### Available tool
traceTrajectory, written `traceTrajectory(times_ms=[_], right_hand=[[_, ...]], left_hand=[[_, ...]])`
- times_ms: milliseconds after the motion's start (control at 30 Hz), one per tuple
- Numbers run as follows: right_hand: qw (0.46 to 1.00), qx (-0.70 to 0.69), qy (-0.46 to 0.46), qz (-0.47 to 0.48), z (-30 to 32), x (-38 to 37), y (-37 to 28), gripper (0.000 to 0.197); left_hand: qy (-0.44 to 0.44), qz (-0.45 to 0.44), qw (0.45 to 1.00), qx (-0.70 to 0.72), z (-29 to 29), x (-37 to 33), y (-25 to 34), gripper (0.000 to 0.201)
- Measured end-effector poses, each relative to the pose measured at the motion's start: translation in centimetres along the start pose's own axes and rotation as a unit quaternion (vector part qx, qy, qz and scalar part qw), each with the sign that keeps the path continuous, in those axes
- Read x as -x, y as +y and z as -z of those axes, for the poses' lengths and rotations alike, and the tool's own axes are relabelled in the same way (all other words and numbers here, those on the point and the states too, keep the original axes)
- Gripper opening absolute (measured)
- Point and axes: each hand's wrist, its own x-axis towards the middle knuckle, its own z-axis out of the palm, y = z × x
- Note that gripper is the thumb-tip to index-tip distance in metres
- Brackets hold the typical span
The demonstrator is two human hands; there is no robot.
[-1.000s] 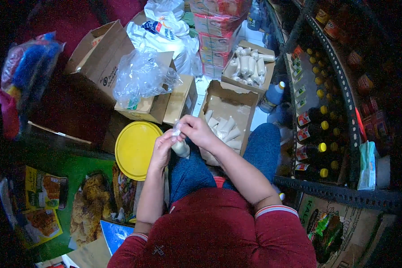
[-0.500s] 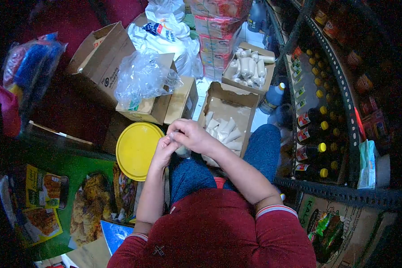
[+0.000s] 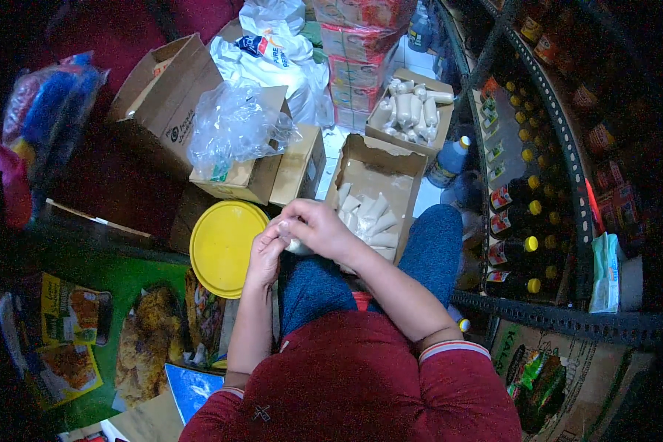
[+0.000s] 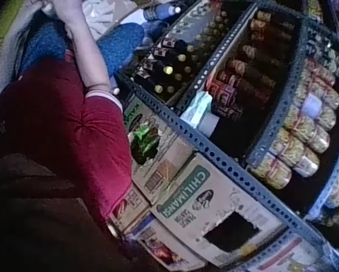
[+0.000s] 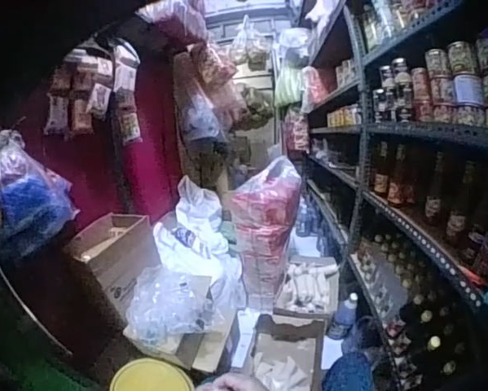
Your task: Bagging small plastic tubes filled with a white liquid/solid into larger plastic bags.
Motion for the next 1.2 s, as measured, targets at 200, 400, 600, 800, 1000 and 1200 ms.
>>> traceTrajectory(times_ms=[200,400,600,800,1000,1200], right_hand=[[1.000,0.004,-0.012,-0.018,-0.2,-0.5,-0.9,0.010],[0.994,-0.106,0.007,-0.016,0.4,0.0,-0.6,0.009],[0.923,-0.359,0.089,-0.103,0.1,0.8,1.6,0.009],[0.920,-0.380,0.061,-0.075,0.7,1.2,1.3,0.017],[0.799,-0.578,-0.019,-0.164,-0.1,3.9,5.4,0.057],[0.780,-0.602,-0.072,-0.152,-2.6,4.6,4.3,0.072]], left_hand=[[-0.040,-0.002,0.998,-0.038,0.3,-0.1,0.3,0.015],[-0.021,0.007,1.000,-0.005,-0.9,0.5,1.5,0.014],[-0.069,0.008,0.990,0.124,-1.9,0.3,3.5,0.020],[0.004,-0.013,0.998,-0.057,-2.5,0.3,4.4,0.020],[0.070,-0.139,0.958,0.240,-3.0,-2.5,7.1,0.017],[0.103,-0.169,0.941,0.274,-3.2,-3.1,8.4,0.018]])
